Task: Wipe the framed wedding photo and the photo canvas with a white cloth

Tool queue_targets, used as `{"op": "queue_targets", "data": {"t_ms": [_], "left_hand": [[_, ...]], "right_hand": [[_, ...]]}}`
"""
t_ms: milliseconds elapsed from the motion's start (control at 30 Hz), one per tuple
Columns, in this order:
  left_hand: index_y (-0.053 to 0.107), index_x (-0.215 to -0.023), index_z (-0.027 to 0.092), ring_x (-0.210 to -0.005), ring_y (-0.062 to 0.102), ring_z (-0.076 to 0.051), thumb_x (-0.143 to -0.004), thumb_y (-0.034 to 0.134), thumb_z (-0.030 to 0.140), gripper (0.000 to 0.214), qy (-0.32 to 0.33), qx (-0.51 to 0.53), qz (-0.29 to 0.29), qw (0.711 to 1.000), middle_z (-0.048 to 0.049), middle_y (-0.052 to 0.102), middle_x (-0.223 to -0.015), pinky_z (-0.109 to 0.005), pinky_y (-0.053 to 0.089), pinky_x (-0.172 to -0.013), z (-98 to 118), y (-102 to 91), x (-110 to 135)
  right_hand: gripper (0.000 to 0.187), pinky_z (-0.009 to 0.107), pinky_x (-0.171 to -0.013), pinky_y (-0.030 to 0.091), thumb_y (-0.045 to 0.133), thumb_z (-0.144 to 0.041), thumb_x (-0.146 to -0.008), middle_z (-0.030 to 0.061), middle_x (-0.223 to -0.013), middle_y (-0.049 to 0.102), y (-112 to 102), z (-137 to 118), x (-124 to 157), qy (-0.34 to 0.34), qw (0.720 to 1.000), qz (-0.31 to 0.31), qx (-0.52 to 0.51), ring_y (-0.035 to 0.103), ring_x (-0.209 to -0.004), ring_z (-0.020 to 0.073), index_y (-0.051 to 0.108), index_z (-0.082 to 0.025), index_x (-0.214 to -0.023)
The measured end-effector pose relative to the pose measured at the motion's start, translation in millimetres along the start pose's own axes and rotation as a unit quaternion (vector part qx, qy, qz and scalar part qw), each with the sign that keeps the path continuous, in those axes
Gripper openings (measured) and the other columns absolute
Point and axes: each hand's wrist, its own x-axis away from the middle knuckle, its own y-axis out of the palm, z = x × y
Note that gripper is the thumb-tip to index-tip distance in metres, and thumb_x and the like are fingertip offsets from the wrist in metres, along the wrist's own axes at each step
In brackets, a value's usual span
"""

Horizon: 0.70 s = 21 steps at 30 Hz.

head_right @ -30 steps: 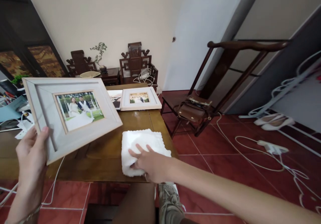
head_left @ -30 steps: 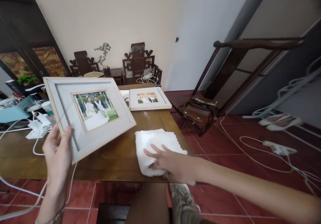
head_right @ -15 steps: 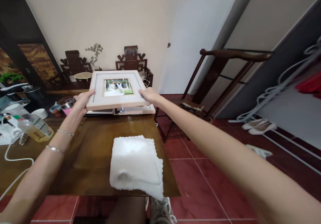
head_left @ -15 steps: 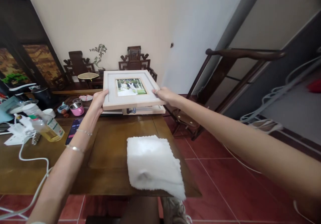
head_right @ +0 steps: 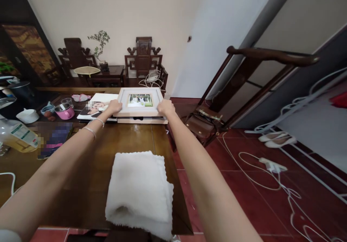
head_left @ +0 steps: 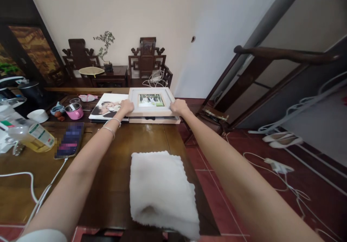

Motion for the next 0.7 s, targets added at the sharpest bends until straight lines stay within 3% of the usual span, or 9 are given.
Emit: {"op": "queue_targets", "data": {"t_ms": [167,400,700], "left_hand": [[0.059,-0.112,-0.003,-0.123,0.044,-0.036,-0.09,0.043,0.029,0.042,-0.007,-0.016,0.012,1.0,-0.0293,0.05,-0.126,-0.043,0.028,-0.101,4,20.3,-3],[0.056,-0.118,0.0,-0.124,0.041,-0.034,-0.091,0.042,0.031,0.043,-0.007,-0.009,0.033,0.999,-0.0265,0.045,-0.132,-0.039,0.029,-0.102,-2,24.5,8],[0.057,-0.117,0.003,-0.125,0.042,-0.034,-0.092,0.041,0.028,0.039,-0.007,0.001,0.034,0.999,-0.0259,0.045,-0.132,-0.042,0.032,-0.101,5,28.2,21]], "right_hand": [[0.045,0.039,-0.092,0.042,0.041,-0.028,-0.092,0.0302,-0.121,0.054,14,11,1,0.019,1.0,0.011,0.004,0.054,-0.114,0.0327,0.056,0.002,-0.122],[0.046,0.04,-0.097,0.038,0.041,-0.03,-0.092,0.0269,-0.134,0.042,20,12,3,0.025,0.999,0.024,0.018,0.047,-0.119,0.0322,0.053,-0.001,-0.125],[0.045,0.038,-0.089,0.044,0.041,-0.027,-0.092,0.03,-0.122,0.054,17,16,8,0.045,0.998,0.025,0.02,0.055,-0.111,0.0335,0.056,0.002,-0.123]]}}
